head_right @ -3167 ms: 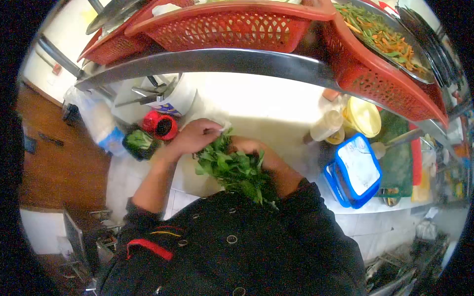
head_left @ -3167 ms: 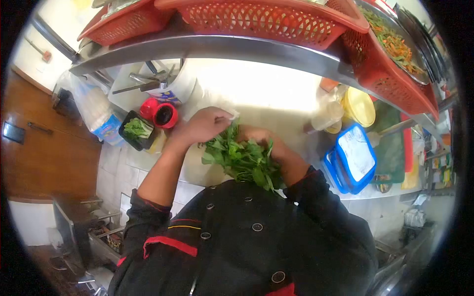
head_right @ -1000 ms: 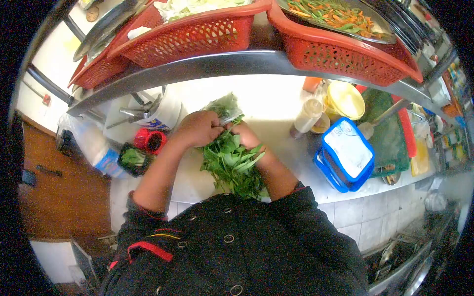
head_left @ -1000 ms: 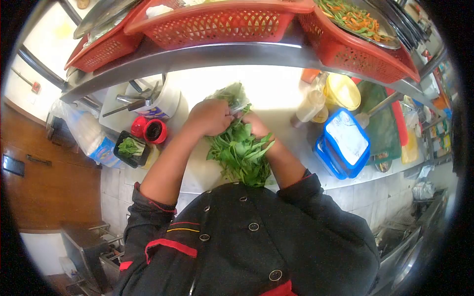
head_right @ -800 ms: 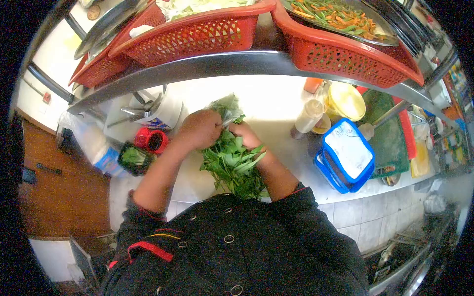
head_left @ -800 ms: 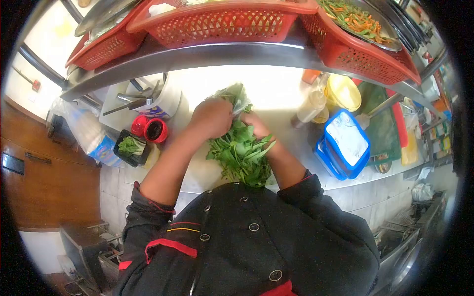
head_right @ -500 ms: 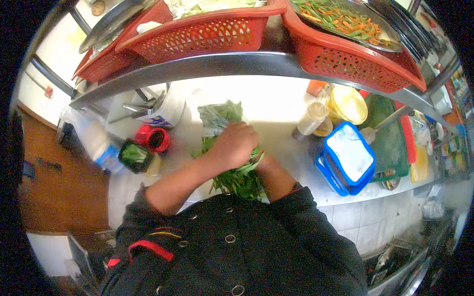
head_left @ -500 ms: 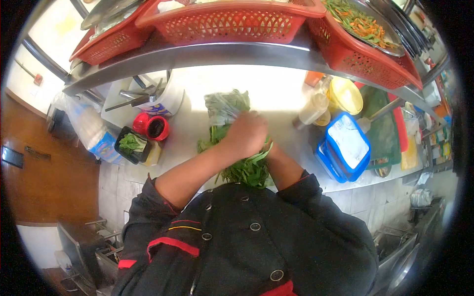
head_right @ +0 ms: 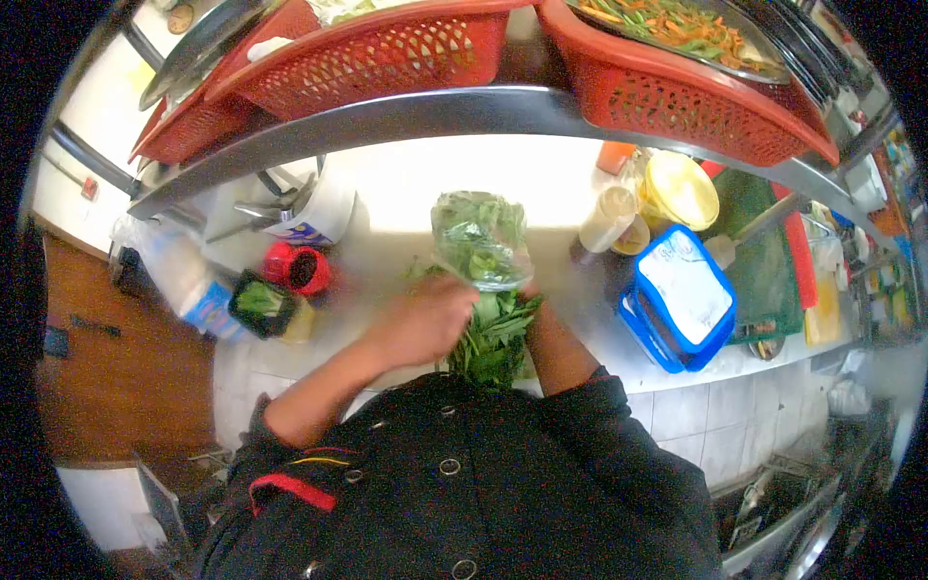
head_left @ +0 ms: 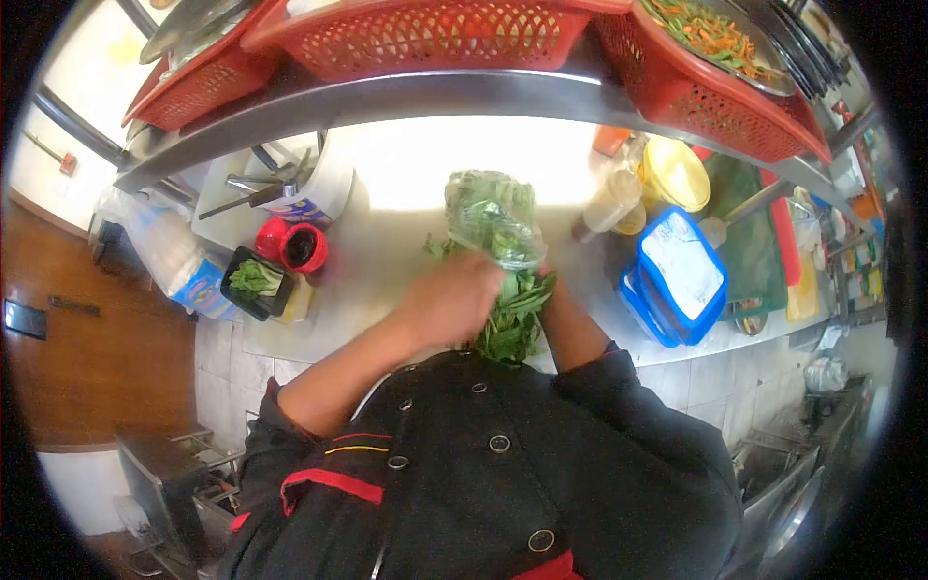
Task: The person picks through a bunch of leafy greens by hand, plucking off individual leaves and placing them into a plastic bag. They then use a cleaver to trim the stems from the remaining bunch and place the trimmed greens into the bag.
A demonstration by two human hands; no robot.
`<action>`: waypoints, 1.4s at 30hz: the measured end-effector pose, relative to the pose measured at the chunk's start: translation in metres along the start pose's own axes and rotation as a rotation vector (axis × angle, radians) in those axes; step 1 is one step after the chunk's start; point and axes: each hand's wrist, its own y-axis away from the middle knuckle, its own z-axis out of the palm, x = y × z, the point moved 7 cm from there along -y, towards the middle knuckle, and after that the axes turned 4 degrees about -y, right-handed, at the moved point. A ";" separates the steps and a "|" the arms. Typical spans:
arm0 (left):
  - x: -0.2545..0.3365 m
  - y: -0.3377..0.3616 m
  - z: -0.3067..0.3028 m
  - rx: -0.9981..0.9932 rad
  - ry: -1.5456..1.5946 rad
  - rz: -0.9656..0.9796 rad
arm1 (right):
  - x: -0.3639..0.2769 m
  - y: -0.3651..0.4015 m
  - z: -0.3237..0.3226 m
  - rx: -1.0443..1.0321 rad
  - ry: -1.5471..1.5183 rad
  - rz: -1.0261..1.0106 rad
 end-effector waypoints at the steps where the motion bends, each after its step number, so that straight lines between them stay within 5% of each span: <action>1: -0.005 0.000 -0.020 0.198 0.045 0.017 | 0.000 0.002 0.000 0.038 -0.057 0.036; 4: -0.035 0.004 -0.052 0.179 0.168 -0.235 | 0.002 0.008 0.001 0.181 -0.100 0.160; 7: -0.055 0.001 -0.061 0.141 -0.113 -0.226 | 0.009 0.007 0.002 0.212 -0.156 0.226; 14: -0.081 0.014 -0.016 0.144 -0.075 -0.094 | 0.015 0.011 0.018 0.210 -0.394 0.268; 15: -0.081 0.022 -0.009 0.123 0.001 -0.075 | 0.014 0.014 0.020 0.235 -0.390 0.264; 16: -0.081 0.029 -0.002 0.105 0.075 -0.059 | 0.010 0.023 0.012 0.412 -0.037 0.244; 19: -0.098 0.050 0.020 0.085 0.156 -0.155 | 0.014 0.026 0.021 0.590 -0.211 0.265; 20: -0.105 0.054 0.024 0.085 0.158 -0.158 | 0.023 0.042 -0.032 0.576 -0.053 0.266; 24: -0.124 0.074 0.034 0.093 0.345 -0.377 | 0.028 0.091 -0.008 0.635 -0.051 0.407; 26: -0.123 0.081 0.031 0.103 0.400 -0.445 | 0.028 0.130 -0.021 0.829 0.255 0.663; 30: -0.106 0.080 0.029 0.170 0.296 -0.391 | 0.016 0.130 0.025 0.875 0.246 0.567; 32: -0.094 0.068 0.032 0.172 0.221 -0.323 | 0.001 0.113 0.038 0.596 0.863 0.283; 33: -0.085 0.056 0.035 0.154 0.178 -0.267 | 0.009 0.111 0.039 0.600 0.864 0.283; 35: -0.069 0.036 0.038 0.140 0.134 -0.202 | 0.036 0.098 0.040 0.473 1.356 0.539; 39: -0.051 0.016 0.036 0.105 0.088 -0.015 | 0.050 0.096 0.010 0.534 1.190 0.366; 41: -0.071 0.022 0.034 -0.053 0.165 -0.162 | 0.034 0.101 0.002 0.798 1.044 0.650; 42: -0.079 0.023 0.026 -0.053 0.162 -0.162 | 0.029 0.111 -0.008 0.945 0.802 0.419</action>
